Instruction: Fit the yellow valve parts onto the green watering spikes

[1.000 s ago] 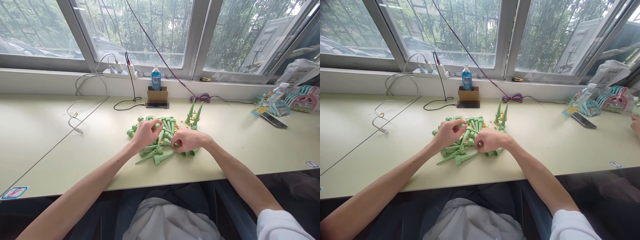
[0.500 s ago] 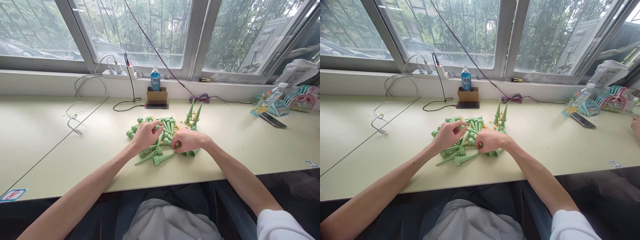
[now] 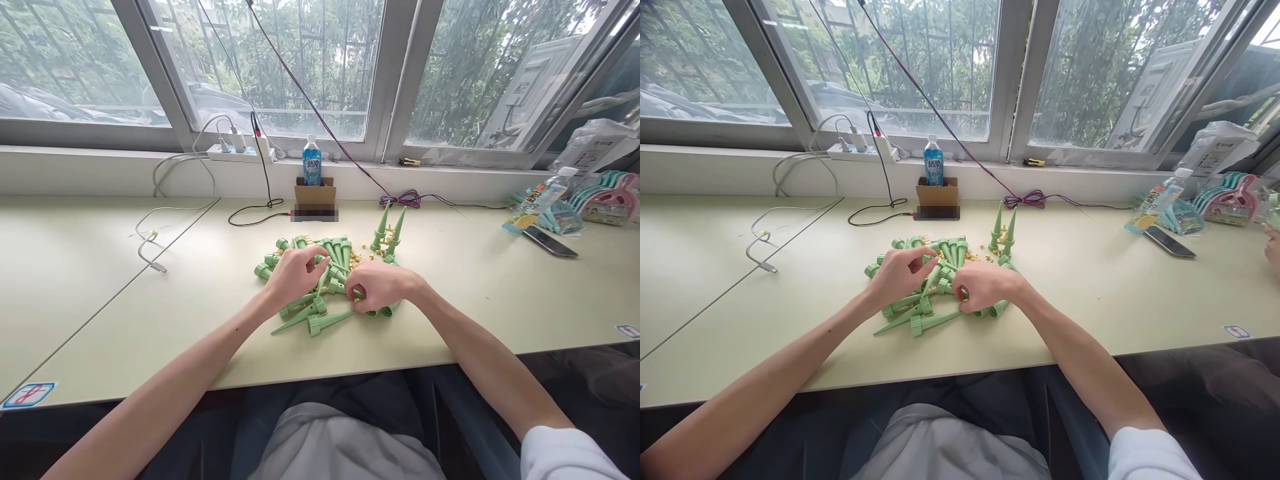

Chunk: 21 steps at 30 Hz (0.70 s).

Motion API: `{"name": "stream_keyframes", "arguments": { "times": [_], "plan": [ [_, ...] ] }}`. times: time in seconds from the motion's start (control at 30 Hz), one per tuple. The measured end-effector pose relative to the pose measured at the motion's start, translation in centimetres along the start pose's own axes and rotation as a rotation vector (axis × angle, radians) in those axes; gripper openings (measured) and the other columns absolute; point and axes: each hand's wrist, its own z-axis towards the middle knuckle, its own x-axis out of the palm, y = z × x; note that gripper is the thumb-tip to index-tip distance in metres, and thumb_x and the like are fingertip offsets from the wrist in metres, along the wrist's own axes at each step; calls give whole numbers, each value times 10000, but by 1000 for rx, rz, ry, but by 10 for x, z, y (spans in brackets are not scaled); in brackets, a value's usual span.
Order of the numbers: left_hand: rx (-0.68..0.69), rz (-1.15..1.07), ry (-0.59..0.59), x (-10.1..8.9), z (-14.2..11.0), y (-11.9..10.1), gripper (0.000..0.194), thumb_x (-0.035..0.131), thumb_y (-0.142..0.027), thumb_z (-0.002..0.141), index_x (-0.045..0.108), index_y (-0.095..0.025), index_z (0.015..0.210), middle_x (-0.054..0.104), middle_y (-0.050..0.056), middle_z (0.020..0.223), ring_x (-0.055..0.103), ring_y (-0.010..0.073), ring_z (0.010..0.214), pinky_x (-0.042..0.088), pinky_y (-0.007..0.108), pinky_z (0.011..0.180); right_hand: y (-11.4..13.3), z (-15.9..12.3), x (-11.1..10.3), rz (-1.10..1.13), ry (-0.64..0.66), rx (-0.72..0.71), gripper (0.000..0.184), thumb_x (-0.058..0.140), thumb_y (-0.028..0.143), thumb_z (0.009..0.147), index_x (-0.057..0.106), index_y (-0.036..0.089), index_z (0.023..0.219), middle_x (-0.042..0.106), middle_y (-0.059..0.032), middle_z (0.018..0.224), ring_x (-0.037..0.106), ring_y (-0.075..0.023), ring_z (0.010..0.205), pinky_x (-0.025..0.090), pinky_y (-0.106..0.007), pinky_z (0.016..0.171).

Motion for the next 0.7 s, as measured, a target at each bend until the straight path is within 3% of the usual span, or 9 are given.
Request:
{"name": "stream_keyframes", "arguments": {
  "times": [0.53, 0.7],
  "plan": [
    [9, -9, 11, 1, 0, -1, 227, 543, -347, 924, 717, -201, 917, 400, -76, 481, 340, 104, 466, 351, 250, 568, 2, -1, -2, -26, 64, 32, 30, 673, 152, 680, 668, 180, 671, 651, -3, 662, 484, -124, 605, 322, -250, 542],
    [10, -14, 13, 0, 0, -2, 223, 548, -339, 922, 716, -192, 920, 396, -79, 482, 332, 100, 469, 348, 248, 564, 0, 1, 0, 5, 9, 8, 29, 666, 161, 729, 676, 178, 707, 631, 9, 646, 495, -114, 599, 336, -237, 566]
  ]
}}
